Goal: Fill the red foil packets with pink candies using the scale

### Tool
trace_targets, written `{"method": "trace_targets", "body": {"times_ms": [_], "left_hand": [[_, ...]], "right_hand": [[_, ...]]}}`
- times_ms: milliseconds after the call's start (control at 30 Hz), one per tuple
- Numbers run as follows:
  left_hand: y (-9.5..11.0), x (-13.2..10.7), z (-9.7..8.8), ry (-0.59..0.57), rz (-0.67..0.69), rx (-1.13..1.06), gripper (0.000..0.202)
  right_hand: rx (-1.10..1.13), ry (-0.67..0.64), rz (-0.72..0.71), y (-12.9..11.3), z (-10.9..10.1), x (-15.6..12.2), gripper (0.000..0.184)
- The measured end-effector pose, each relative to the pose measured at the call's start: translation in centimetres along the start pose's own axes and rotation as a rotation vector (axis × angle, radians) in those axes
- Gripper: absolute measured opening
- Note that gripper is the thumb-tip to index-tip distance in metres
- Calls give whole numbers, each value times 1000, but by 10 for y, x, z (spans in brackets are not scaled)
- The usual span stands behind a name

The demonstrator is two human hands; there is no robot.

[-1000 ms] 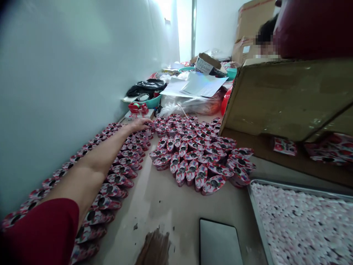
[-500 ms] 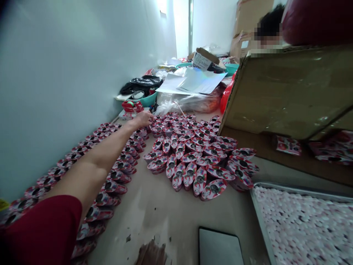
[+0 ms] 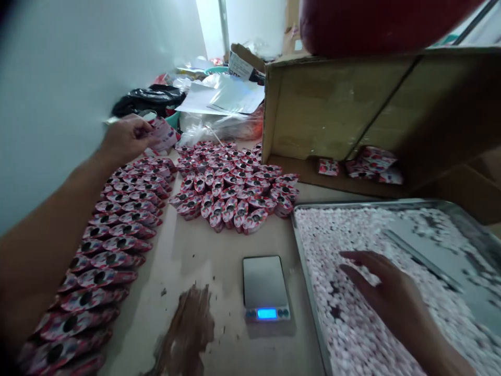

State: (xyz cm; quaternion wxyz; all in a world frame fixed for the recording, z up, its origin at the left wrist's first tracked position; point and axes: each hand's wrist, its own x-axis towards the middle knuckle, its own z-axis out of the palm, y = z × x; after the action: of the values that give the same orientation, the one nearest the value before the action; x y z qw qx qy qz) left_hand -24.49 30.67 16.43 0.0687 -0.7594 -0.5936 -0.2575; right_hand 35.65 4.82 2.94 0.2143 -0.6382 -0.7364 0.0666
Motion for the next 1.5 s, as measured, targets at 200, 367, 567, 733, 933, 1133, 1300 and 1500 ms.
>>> {"method": "trace_targets", "body": {"times_ms": [200, 367, 567, 733, 933, 1133, 1300, 1500], "left_hand": [[180, -159, 13, -229, 291, -432, 23], [277, -250, 74, -421, 225, -426, 13], [280, -272, 82, -305, 188, -414, 14], [238, -305, 51, -64, -18, -403, 28], [186, -344, 21, 2, -294, -436, 16], [216, -343, 17, -51, -252, -425, 15], [238, -334, 35, -75, -261, -453, 24], [254, -328, 65, -148, -405, -671, 68]], "right_hand": [[53, -102, -187, -25, 0, -1, 31], [69, -110, -285, -51, -6, 1, 28], [80, -58, -351, -49, 3, -13, 26], [-32, -73, -295, -23, 9, -35, 31], [-425, -350, -198, -18, 19, -39, 59], [-375, -444, -95, -11, 13, -8, 24], [261, -336, 141, 14, -7, -3, 29], [588, -340, 366, 10, -11, -5, 36]]}}
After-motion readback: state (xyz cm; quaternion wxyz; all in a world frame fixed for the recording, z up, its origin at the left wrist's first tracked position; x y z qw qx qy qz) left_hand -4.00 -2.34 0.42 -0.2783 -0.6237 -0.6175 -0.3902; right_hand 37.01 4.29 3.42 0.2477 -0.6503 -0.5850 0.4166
